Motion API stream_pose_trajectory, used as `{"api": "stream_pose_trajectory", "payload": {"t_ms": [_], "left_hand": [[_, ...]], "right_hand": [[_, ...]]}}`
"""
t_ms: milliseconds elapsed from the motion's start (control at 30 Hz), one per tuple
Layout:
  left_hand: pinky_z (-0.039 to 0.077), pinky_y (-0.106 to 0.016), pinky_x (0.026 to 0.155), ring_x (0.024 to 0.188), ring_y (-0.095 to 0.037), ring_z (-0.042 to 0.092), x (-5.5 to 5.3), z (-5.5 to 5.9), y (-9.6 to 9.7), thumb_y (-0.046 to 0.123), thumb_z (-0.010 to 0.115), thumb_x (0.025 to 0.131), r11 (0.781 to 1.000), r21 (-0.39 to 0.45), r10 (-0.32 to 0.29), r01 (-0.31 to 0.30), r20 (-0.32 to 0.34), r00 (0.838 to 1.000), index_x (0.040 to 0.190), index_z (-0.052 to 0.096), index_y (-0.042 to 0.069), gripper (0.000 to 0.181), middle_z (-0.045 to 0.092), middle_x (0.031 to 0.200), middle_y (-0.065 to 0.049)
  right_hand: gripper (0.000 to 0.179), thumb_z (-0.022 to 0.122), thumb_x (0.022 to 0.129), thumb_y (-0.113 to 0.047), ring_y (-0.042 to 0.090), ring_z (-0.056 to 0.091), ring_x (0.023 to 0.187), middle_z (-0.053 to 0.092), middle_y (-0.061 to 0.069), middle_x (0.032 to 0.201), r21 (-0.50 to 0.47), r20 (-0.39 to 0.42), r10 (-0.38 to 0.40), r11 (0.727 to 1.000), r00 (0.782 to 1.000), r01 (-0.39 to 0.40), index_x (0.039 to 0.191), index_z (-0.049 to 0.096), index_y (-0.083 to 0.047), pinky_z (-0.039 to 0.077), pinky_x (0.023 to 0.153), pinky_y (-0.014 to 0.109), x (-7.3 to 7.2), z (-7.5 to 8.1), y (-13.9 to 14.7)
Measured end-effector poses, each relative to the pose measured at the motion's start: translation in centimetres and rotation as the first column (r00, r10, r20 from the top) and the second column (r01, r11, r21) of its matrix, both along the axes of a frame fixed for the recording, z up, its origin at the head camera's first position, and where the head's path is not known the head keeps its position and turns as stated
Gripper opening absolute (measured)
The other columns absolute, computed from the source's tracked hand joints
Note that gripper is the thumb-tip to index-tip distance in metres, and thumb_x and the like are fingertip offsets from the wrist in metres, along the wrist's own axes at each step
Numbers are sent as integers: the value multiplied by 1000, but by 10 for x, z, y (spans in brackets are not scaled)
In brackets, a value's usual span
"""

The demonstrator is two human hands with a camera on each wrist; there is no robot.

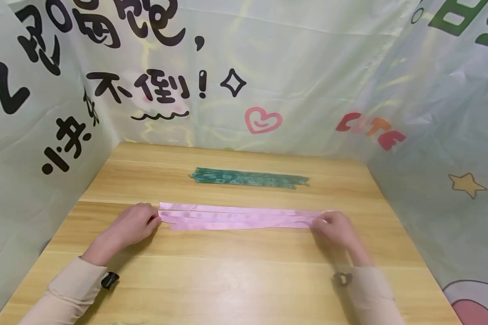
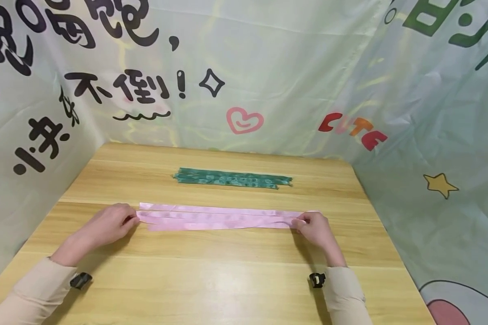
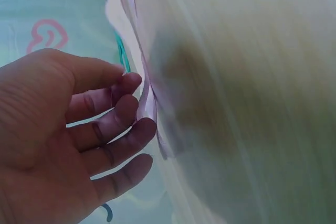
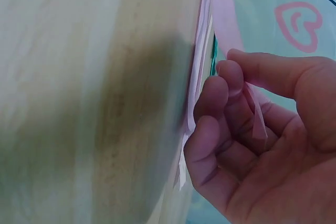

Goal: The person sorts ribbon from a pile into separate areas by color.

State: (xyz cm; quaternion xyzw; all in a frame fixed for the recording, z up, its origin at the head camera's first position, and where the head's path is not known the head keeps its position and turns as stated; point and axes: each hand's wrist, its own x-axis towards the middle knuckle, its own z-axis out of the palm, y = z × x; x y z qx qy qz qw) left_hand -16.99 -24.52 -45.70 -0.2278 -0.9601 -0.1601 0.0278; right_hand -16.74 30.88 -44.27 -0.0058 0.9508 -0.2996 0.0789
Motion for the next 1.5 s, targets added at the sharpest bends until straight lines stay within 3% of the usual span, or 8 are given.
{"api": "stream_pose_trajectory", "payload": {"t_ms": [133,433,733,900,1000,1133,1300,1500], "left_hand": [[38,-29,60,63,-10,43,-1,1,6,16,71,98,1000,11,2,-2,58,998,75,61,18,25,49,66,6],[43,-26,63,66,-4,48,0,-2,18,37,80,94,993,85,-93,84,117,989,92,72,22,17,58,74,14],[36,-25,60,60,-8,43,-3,-6,15,19,62,105,994,108,21,-24,27,999,86,67,15,20,48,65,8],[37,-25,59,62,-5,44,-1,-7,14,35,74,98,992,120,-36,25,92,995,99,73,20,15,54,69,12],[38,-25,61,64,-5,45,-1,-9,13,33,79,95,993,105,-58,46,110,992,92,71,22,14,54,70,12],[38,-27,61,65,-9,46,-3,-12,11,19,79,94,997,69,13,-17,66,998,86,67,15,15,55,71,8],[41,-30,59,65,-13,50,-5,-12,10,17,77,95,993,43,111,-111,-8,994,96,66,7,15,64,76,0],[40,-28,56,59,-8,47,-4,-11,14,24,75,97,997,56,61,-59,-35,998,89,67,13,16,61,69,6]], "right_hand": [[25,71,100,-26,19,59,82,71,8,87,40,-41,23,999,999,-22,98,78,-2,48,73,34,2,0,5],[25,71,100,-27,18,55,75,67,5,80,15,-25,27,1000,999,-27,92,77,-4,46,70,34,4,1,3],[23,71,99,-23,17,57,74,69,6,79,6,-17,25,1000,1000,-25,98,78,-1,47,69,33,3,4,-1],[25,70,100,-24,18,57,72,69,6,78,-12,18,9,1000,1000,-9,99,78,-1,47,67,34,3,6,-4],[25,69,101,-24,18,56,71,68,6,77,-15,19,10,1000,1000,-10,99,77,0,47,65,34,3,7,-5],[24,69,101,-23,18,57,72,69,7,78,-14,9,15,1000,1000,-15,100,77,0,47,66,34,3,6,-7],[23,70,100,-23,18,57,73,69,7,79,-9,14,25,1000,1000,-25,99,77,-1,47,67,34,3,5,-7],[22,72,99,-23,18,55,70,65,4,74,-11,15,51,999,999,-50,94,77,-3,45,65,33,1,2,-3]]}}
